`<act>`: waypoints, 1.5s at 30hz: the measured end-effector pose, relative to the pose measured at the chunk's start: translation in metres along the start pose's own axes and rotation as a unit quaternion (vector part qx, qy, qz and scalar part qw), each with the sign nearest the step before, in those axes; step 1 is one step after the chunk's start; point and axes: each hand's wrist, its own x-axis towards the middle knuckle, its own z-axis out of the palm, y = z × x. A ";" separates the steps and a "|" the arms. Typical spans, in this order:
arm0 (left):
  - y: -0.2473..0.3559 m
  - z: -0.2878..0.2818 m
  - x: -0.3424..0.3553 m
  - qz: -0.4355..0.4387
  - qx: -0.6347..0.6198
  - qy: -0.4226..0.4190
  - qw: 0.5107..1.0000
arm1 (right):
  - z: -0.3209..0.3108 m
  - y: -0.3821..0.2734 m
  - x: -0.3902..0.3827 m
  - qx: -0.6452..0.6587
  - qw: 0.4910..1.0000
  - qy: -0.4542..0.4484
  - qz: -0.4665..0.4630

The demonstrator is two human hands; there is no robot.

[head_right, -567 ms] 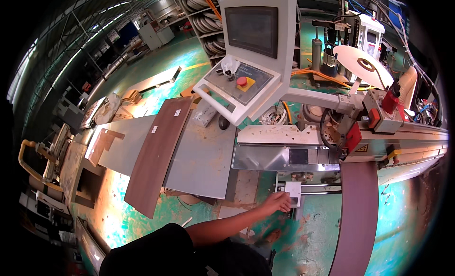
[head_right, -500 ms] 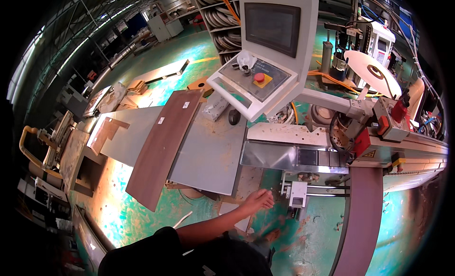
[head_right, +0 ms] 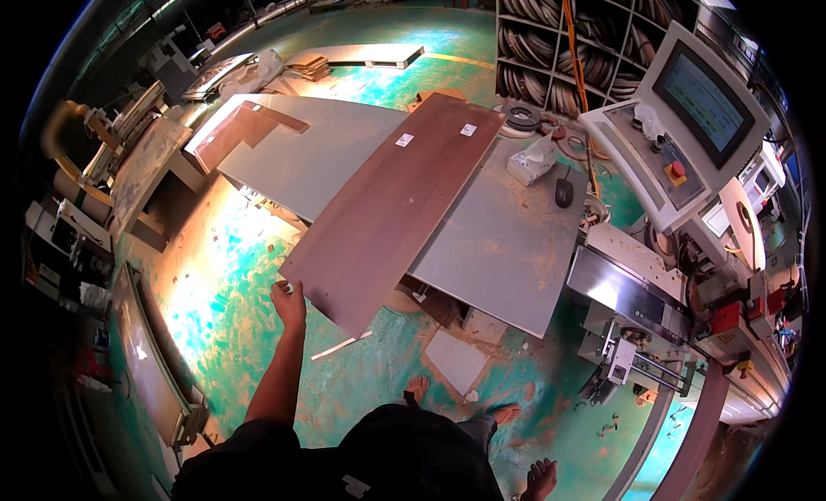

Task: The person feeds several wooden panels into an edge banding machine, picking them up from a stack and placing them on a table after processing.

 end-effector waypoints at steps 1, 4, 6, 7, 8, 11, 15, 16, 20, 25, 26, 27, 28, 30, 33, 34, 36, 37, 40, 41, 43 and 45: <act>-0.029 0.004 0.029 -0.056 0.026 0.010 0.998 | 0.054 -0.002 -0.014 -0.042 0.999 0.000 0.018; -0.114 0.010 0.104 -0.261 -0.182 -0.108 0.942 | 0.165 -0.026 -0.057 -0.214 0.954 -0.207 -0.029; -0.067 -0.002 0.113 -0.345 -0.299 -0.249 0.854 | 0.202 -0.033 -0.071 -0.310 0.912 -0.266 -0.046; -0.075 -0.002 0.124 -0.333 -0.306 -0.282 0.846 | 0.218 -0.030 -0.072 -0.350 0.890 -0.288 -0.053; -0.083 -0.001 0.133 -0.319 -0.314 -0.315 0.837 | 0.230 -0.028 -0.074 -0.389 0.866 -0.308 -0.061; -0.084 0.006 0.138 -0.285 -0.294 -0.353 0.842 | 0.239 -0.021 -0.078 -0.450 0.828 -0.314 -0.111; -0.076 0.001 0.138 -0.235 -0.229 -0.366 0.871 | 0.266 -0.016 -0.088 -0.406 0.861 -0.299 -0.060; -0.082 0.000 0.139 -0.217 -0.206 -0.383 0.874 | 0.276 -0.015 -0.090 -0.410 0.850 -0.320 -0.078; -0.083 -0.010 0.126 -0.160 -0.118 -0.427 0.882 | 0.328 0.004 -0.086 -0.310 0.870 -0.382 -0.044; -0.094 -0.033 0.084 -0.146 -0.092 -0.457 0.873 | 0.420 -0.002 -0.114 -0.106 0.913 -0.375 0.120; -0.098 -0.036 0.073 -0.163 -0.099 -0.458 0.868 | 0.433 0.003 -0.109 -0.081 0.909 -0.387 0.133; -0.098 -0.040 0.063 -0.169 -0.108 -0.463 0.863 | 0.445 0.007 -0.105 -0.056 0.903 -0.401 0.146; -0.100 -0.044 0.055 -0.176 -0.134 -0.469 0.855 | 0.456 0.009 -0.104 -0.079 0.904 -0.402 0.126; -0.091 -0.046 0.039 -0.187 -0.166 -0.474 0.845 | 0.468 0.008 -0.099 -0.127 0.904 -0.398 0.087; -0.088 -0.044 0.026 -0.185 -0.181 -0.460 0.849 | 0.463 0.006 -0.084 -0.172 0.922 -0.342 0.063; -0.087 -0.044 0.023 -0.184 -0.180 -0.454 0.853 | 0.458 0.004 -0.081 -0.173 0.926 -0.331 0.058; -0.087 -0.047 0.022 -0.176 -0.177 -0.444 0.861 | 0.434 -0.009 -0.077 -0.140 0.937 -0.318 0.046; -0.089 -0.049 0.021 -0.170 -0.174 -0.439 0.865 | 0.421 -0.020 -0.078 -0.124 0.941 -0.311 0.040; -0.084 -0.053 0.012 0.033 -0.061 -0.288 0.955 | 0.372 -0.066 -0.084 -0.195 0.943 -0.264 -0.048; -0.075 -0.053 0.004 0.135 -0.007 -0.210 0.968 | 0.352 -0.077 -0.083 -0.213 0.942 -0.250 -0.076; -0.021 -0.062 -0.010 0.190 -0.069 -0.182 0.962 | 0.311 -0.089 -0.084 -0.250 0.926 -0.215 -0.186; 0.035 -0.066 -0.032 0.181 -0.186 -0.207 0.943 | 0.289 -0.122 -0.126 -0.319 0.906 -0.155 -0.231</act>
